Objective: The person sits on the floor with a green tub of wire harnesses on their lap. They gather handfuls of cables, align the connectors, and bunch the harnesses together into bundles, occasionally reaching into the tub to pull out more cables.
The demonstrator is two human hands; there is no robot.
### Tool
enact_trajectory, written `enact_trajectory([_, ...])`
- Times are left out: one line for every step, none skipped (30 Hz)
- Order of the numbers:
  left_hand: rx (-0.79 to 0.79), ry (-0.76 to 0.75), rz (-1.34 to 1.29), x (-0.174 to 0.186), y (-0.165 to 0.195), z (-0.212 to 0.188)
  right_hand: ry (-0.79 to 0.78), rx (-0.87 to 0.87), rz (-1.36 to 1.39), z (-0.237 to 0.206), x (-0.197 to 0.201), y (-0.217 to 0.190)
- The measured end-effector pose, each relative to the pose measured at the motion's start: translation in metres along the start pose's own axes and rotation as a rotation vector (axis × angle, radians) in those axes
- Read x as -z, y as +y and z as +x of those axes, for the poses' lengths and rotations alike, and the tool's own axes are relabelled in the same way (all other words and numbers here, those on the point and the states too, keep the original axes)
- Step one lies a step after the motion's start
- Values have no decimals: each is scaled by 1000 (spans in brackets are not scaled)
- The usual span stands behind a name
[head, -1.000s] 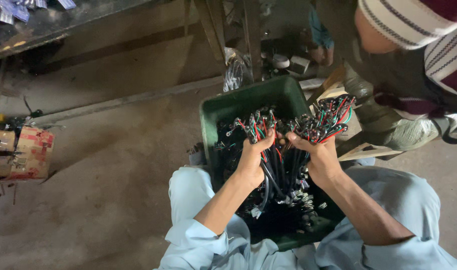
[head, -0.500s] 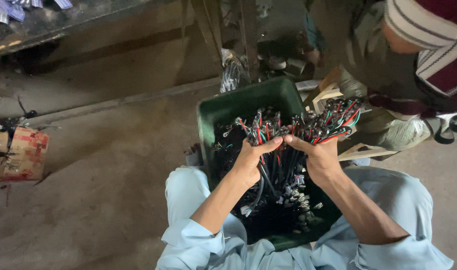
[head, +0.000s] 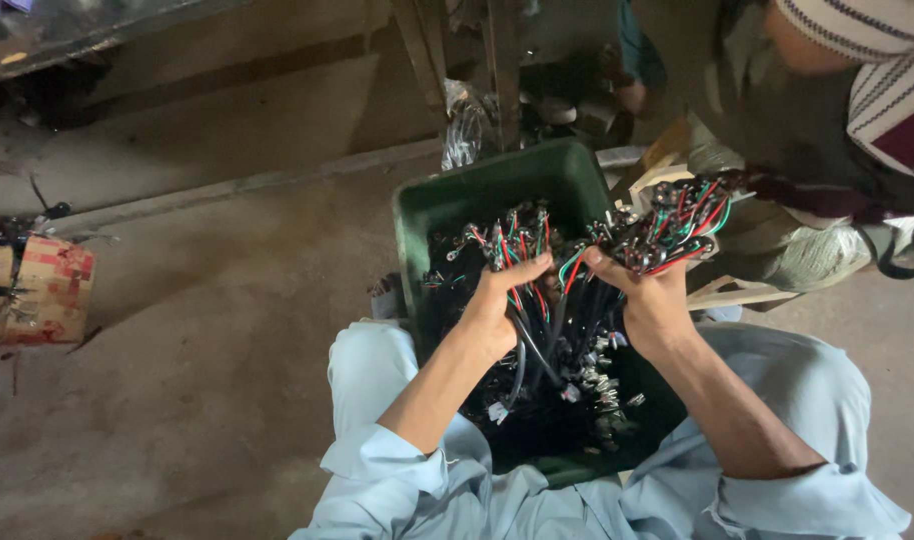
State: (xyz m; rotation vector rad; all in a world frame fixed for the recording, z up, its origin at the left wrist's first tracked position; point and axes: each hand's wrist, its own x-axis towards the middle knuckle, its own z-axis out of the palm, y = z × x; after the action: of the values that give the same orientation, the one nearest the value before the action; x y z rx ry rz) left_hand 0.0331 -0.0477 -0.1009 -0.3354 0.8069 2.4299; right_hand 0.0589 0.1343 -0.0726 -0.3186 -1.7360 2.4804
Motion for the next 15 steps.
enact_trajectory([-51, 9, 83, 1, -2, -1, 7, -16, 29, 0, 0, 0])
enact_trajectory([-100, 17, 167, 2, -4, -1, 17, -31, 58, 0, 0, 1])
enact_trajectory([-146, 23, 251, 3, -5, -1, 9, -15, 53, -1, -1, 3])
enact_trajectory([-152, 19, 287, 3, -7, -1, 2, 0, 48, -2, -3, 5])
enact_trajectory([-156, 16, 323, 4, -9, 0, -3, 14, 43, -3, -4, 7])
enact_trajectory([-161, 14, 357, 4, -10, 1, -12, 23, 38, -3, -5, 8])
enact_trajectory([-153, 5, 303, 4, -11, 1, -22, 28, 33, -3, -6, 10])
enact_trajectory([-145, -2, 249, 4, -13, 1, -34, 33, 28, -4, -8, 12])
enact_trajectory([-138, -12, 197, 4, -13, 1, -50, 14, 15, -5, -8, 13])
enact_trajectory([-152, -6, 205, 4, -14, 1, -64, -3, 2, -5, -8, 14])
enact_trajectory([-165, -1, 213, 4, -14, 0, -77, -20, -12, -6, -8, 14])
enact_trajectory([-177, 5, 220, 6, -15, 1, -80, -22, -8, -6, -8, 15])
enact_trajectory([-176, 14, 220, 7, -15, 2, -82, -24, -5, -7, -8, 14])
enact_trajectory([-175, 23, 221, 9, -16, 4, -84, -27, -2, -7, -7, 14])
enact_trajectory([-173, 33, 220, 11, -16, 6, -77, -26, 3, -6, -7, 13])
